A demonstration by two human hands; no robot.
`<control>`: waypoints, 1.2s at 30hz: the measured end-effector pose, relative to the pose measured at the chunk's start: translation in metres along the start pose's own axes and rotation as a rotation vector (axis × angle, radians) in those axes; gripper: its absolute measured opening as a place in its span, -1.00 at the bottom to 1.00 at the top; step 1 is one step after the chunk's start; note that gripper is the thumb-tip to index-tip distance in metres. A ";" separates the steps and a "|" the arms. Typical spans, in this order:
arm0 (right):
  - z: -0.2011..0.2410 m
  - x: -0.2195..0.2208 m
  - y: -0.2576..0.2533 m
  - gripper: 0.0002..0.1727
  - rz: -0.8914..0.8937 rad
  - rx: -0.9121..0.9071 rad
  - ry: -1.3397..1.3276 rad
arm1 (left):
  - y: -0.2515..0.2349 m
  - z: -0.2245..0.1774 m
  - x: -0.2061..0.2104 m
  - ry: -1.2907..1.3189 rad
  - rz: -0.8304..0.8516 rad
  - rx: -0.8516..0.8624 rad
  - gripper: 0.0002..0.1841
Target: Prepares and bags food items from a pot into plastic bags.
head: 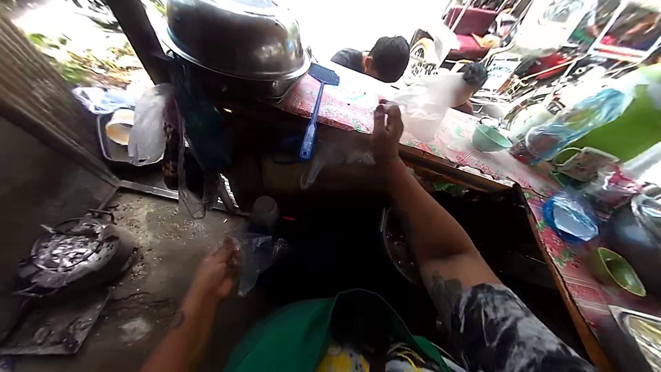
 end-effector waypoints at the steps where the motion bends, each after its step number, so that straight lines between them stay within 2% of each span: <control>1: -0.002 0.029 -0.009 -0.46 0.159 0.062 0.044 | 0.007 0.003 0.002 -0.009 0.027 -0.037 -0.82; 3: -0.007 0.072 -0.015 -0.38 0.403 0.178 0.154 | 0.021 0.007 0.012 -0.003 0.085 -0.112 -0.90; 4: -0.007 0.083 -0.016 -0.42 0.425 0.189 0.201 | 0.027 0.009 0.017 0.010 0.110 -0.135 -0.88; 6: -0.002 0.089 -0.019 -0.59 0.315 0.213 0.294 | 0.034 0.015 0.026 0.035 0.152 -0.163 -0.90; 8: -0.004 0.090 -0.023 -0.45 0.243 0.239 0.378 | 0.038 0.020 0.033 0.056 0.184 -0.180 -0.92; 10: -0.008 0.090 -0.029 -0.58 0.370 0.251 0.521 | 0.040 0.023 0.044 0.048 0.199 -0.219 -0.91; 12: -0.007 0.084 -0.036 -0.56 0.542 0.244 0.621 | 0.039 0.024 0.059 0.036 0.251 -0.270 -0.83; 14: 0.000 0.067 -0.033 -0.46 0.480 0.107 0.561 | 0.039 0.026 0.073 0.042 0.320 -0.302 -0.75; 16: 0.018 0.042 0.001 -0.47 0.264 -0.055 0.402 | 0.039 0.031 0.088 0.069 0.392 -0.305 -0.70; 17: 0.032 0.029 0.026 -0.54 0.223 -0.089 0.299 | 0.039 0.030 0.098 0.079 0.433 -0.290 -0.69; 18: 0.043 0.017 0.058 -0.58 0.275 -0.078 0.207 | 0.040 0.030 0.108 0.080 0.477 -0.278 -0.69; 20: 0.054 -0.001 0.137 -0.53 0.496 0.087 0.040 | 0.045 0.029 0.128 0.060 0.535 -0.282 -0.69; 22: 0.046 -0.012 0.211 -0.52 0.582 0.277 -0.073 | 0.051 0.034 0.145 0.012 0.597 -0.314 -0.69; 24: 0.032 -0.026 0.262 -0.71 0.471 0.379 -0.209 | 0.057 0.044 0.158 -0.059 0.657 -0.341 -0.69; 26: 0.018 -0.045 0.289 -0.87 0.267 0.407 -0.310 | 0.060 0.062 0.169 -0.114 0.720 -0.383 -0.66; 28: 0.011 -0.065 0.304 -0.93 0.113 0.413 -0.264 | 0.062 0.081 0.176 -0.117 0.748 -0.457 -0.55; 31: 0.001 -0.093 0.323 -0.91 0.051 0.481 0.028 | 0.069 0.090 0.189 -0.065 0.763 -0.528 -0.49; 32: -0.001 -0.101 0.329 -0.91 0.073 0.501 0.158 | 0.072 0.091 0.195 -0.099 0.826 -0.491 -0.52; 33: -0.001 -0.107 0.335 -0.89 0.123 0.538 0.286 | 0.075 0.093 0.201 -0.212 0.919 -0.371 -0.59; 35: -0.001 -0.118 0.341 -0.68 0.251 0.624 0.448 | 0.079 0.095 0.215 -0.564 1.139 0.090 -0.82; 36: 0.000 -0.123 0.345 -0.54 0.270 0.610 0.453 | 0.084 0.097 0.223 -0.685 1.227 0.303 -0.86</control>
Point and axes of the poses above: each hand's wrist, its own y-axis away from the middle knuckle, its own x-axis out of the palm, z = x × y, the point moved 4 cm from there along -y, towards the middle knuckle, and after that the axes turned 2 degrees about x, right-handed, at the moved point
